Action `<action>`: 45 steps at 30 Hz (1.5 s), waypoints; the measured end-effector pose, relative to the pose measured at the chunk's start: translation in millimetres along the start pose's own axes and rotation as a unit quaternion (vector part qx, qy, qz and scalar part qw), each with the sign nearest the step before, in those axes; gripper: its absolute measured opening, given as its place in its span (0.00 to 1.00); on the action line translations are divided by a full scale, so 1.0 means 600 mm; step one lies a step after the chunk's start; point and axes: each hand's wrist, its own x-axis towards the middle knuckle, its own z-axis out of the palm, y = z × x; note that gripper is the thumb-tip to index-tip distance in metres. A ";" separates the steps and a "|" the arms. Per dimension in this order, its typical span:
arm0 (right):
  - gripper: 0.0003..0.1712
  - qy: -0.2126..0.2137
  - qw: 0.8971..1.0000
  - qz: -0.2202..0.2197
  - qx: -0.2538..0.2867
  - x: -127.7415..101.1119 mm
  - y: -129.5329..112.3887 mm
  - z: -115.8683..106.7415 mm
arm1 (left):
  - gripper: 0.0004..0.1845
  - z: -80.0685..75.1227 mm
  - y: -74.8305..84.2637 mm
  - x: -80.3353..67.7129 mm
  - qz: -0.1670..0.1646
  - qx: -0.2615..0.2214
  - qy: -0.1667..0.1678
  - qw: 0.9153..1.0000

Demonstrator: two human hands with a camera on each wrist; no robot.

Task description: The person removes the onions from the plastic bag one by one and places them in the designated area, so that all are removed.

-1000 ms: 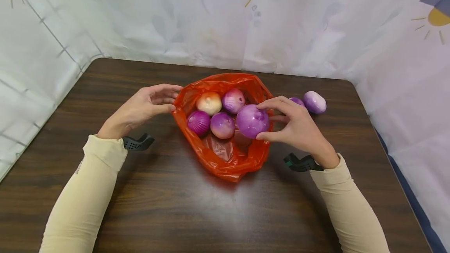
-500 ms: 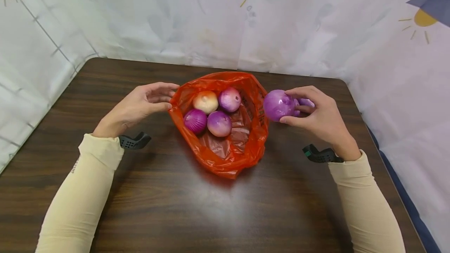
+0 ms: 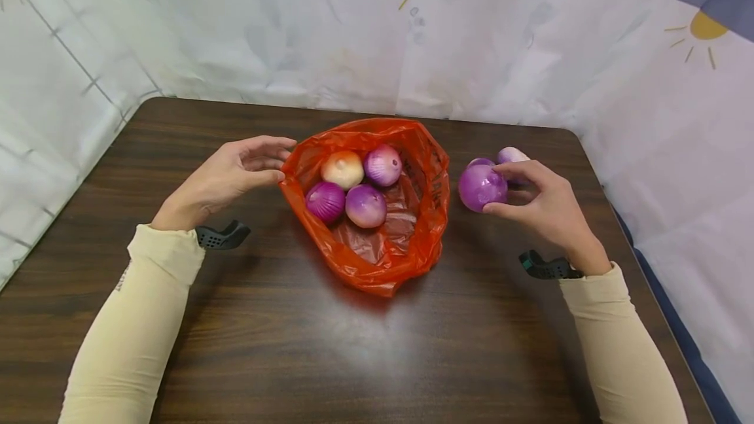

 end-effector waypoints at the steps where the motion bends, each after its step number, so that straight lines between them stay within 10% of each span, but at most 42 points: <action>1: 0.36 -0.005 1.000 0.003 -0.001 -0.001 0.002 0.003 | 0.27 0.000 0.001 -0.001 -0.001 -0.001 0.000 1.000; 45: 0.35 -0.042 0.997 0.008 -0.068 -0.001 0.040 0.060 | 0.29 0.001 -0.002 0.004 -0.013 0.000 0.004 1.000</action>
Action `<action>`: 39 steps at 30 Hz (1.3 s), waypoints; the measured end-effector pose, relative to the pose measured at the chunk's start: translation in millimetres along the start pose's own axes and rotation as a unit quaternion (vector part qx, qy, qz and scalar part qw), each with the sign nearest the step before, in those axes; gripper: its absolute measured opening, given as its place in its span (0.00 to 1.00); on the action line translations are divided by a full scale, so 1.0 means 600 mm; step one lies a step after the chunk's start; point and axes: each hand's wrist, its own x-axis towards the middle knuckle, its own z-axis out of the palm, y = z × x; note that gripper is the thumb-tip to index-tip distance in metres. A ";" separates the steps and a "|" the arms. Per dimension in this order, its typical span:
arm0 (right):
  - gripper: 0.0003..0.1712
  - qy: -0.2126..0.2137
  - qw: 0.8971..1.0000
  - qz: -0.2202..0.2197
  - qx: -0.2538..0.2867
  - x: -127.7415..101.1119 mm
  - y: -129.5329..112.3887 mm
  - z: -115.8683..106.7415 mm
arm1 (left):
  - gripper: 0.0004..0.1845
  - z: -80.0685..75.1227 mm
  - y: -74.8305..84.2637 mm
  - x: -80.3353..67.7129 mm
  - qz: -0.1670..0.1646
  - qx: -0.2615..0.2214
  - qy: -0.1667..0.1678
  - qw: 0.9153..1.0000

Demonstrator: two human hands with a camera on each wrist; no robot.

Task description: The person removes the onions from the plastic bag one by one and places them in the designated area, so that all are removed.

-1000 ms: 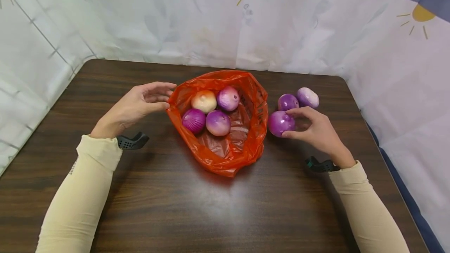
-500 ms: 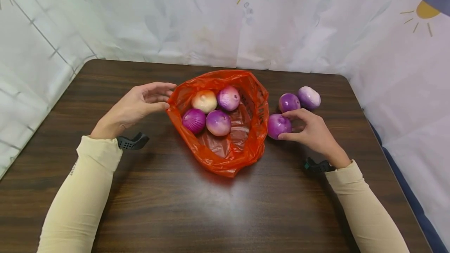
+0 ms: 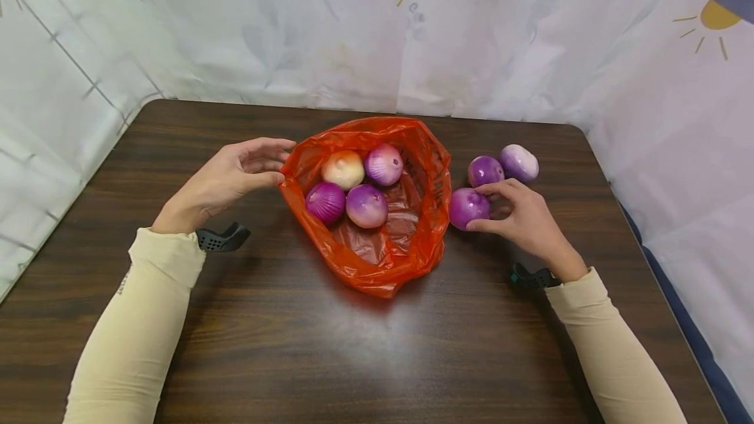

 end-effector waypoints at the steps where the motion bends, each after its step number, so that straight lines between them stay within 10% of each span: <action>1: 0.35 0.002 1.000 -0.001 0.001 0.000 0.000 -0.001 | 0.29 0.000 0.000 0.000 -0.001 0.000 -0.001 1.000; 23: 0.34 0.030 0.999 -0.020 -0.023 0.000 -0.027 -0.024 | 0.28 -0.001 0.000 -0.004 0.006 0.000 -0.003 1.000; 39: 0.34 0.057 0.986 -0.153 0.014 0.046 -0.125 -0.037 | 0.27 -0.001 -0.002 -0.001 0.012 -0.001 -0.005 1.000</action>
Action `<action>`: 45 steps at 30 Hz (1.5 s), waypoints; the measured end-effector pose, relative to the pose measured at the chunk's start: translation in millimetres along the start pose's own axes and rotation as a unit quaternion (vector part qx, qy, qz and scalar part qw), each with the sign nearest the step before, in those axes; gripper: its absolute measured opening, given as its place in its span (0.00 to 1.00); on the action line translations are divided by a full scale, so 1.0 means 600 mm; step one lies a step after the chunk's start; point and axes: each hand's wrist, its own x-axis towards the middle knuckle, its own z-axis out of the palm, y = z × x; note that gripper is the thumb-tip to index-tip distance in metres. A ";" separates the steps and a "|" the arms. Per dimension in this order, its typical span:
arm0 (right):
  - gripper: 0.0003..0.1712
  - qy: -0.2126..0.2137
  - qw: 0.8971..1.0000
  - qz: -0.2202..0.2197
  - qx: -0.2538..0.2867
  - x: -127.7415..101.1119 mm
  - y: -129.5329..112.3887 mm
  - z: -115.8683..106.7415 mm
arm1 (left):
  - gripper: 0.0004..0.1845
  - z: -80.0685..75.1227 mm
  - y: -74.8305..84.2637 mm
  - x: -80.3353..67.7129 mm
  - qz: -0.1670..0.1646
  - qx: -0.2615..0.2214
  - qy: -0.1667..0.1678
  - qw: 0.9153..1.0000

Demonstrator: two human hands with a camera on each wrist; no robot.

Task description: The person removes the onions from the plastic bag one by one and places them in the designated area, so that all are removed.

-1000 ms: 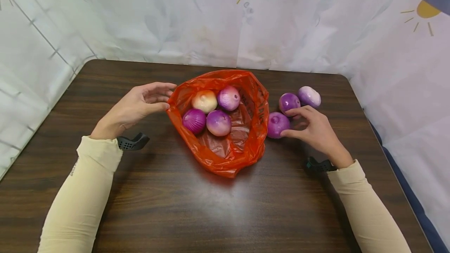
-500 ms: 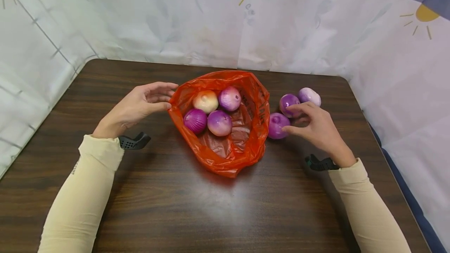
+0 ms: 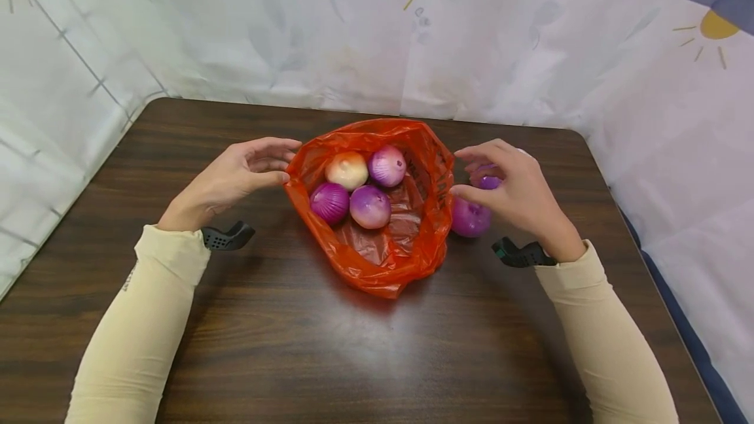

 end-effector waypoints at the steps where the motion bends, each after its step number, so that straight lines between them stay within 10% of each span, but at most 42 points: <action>1: 0.33 0.000 1.000 -0.003 0.001 0.006 -0.005 0.000 | 0.27 0.000 0.000 0.000 0.000 0.001 0.000 1.000; 26: 0.23 -0.055 0.991 -0.065 0.100 0.123 -0.079 0.073 | 0.27 0.003 -0.001 -0.001 0.014 -0.012 0.001 1.000; 45: 0.23 -0.149 0.979 -0.051 0.128 0.119 -0.049 0.145 | 0.28 0.007 -0.003 0.003 0.018 -0.012 0.002 1.000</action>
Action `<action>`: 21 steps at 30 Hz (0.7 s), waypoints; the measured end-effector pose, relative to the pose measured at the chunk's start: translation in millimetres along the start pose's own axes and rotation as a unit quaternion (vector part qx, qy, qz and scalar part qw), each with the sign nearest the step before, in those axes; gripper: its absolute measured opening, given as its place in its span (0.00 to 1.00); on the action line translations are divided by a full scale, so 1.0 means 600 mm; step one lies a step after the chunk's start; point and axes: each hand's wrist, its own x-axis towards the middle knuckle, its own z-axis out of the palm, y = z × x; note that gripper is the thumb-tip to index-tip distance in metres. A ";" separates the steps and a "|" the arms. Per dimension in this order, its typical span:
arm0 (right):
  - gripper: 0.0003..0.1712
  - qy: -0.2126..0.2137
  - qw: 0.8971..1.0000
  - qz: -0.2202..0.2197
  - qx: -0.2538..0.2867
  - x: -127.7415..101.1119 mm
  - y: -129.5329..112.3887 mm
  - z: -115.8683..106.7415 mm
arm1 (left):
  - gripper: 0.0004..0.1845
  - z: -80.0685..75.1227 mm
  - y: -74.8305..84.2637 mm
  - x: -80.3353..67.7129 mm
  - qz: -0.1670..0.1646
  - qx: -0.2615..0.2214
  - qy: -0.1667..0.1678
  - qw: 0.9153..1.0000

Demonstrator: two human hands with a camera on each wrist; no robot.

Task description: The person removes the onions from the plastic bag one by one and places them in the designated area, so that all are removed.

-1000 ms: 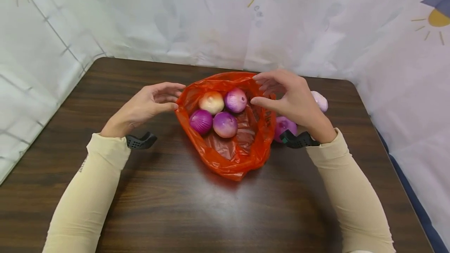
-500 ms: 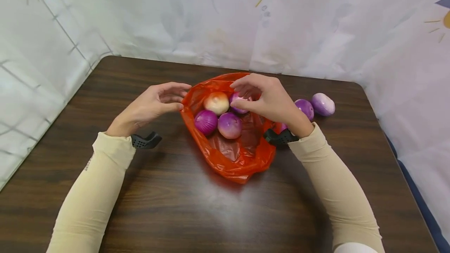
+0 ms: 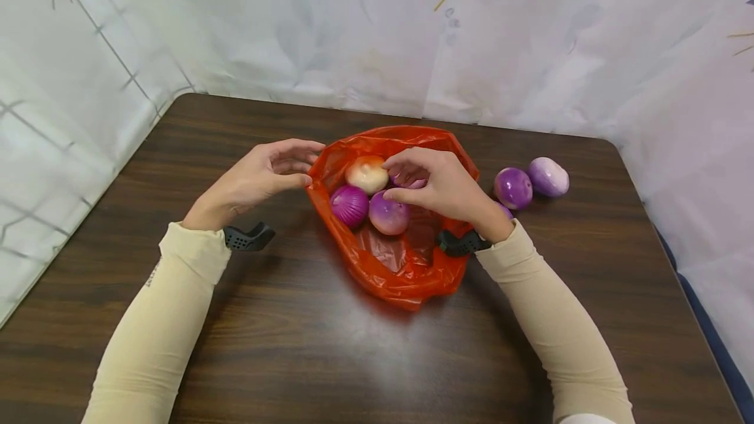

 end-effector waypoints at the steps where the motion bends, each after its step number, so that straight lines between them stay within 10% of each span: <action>1: 0.24 -0.008 1.000 0.004 0.004 -0.001 0.003 0.002 | 0.28 0.000 0.000 0.000 -0.002 0.001 0.000 1.000; 21: 0.27 -0.051 0.998 0.029 0.003 -0.018 0.040 0.022 | 0.27 0.000 -0.001 0.002 -0.016 0.007 0.000 1.000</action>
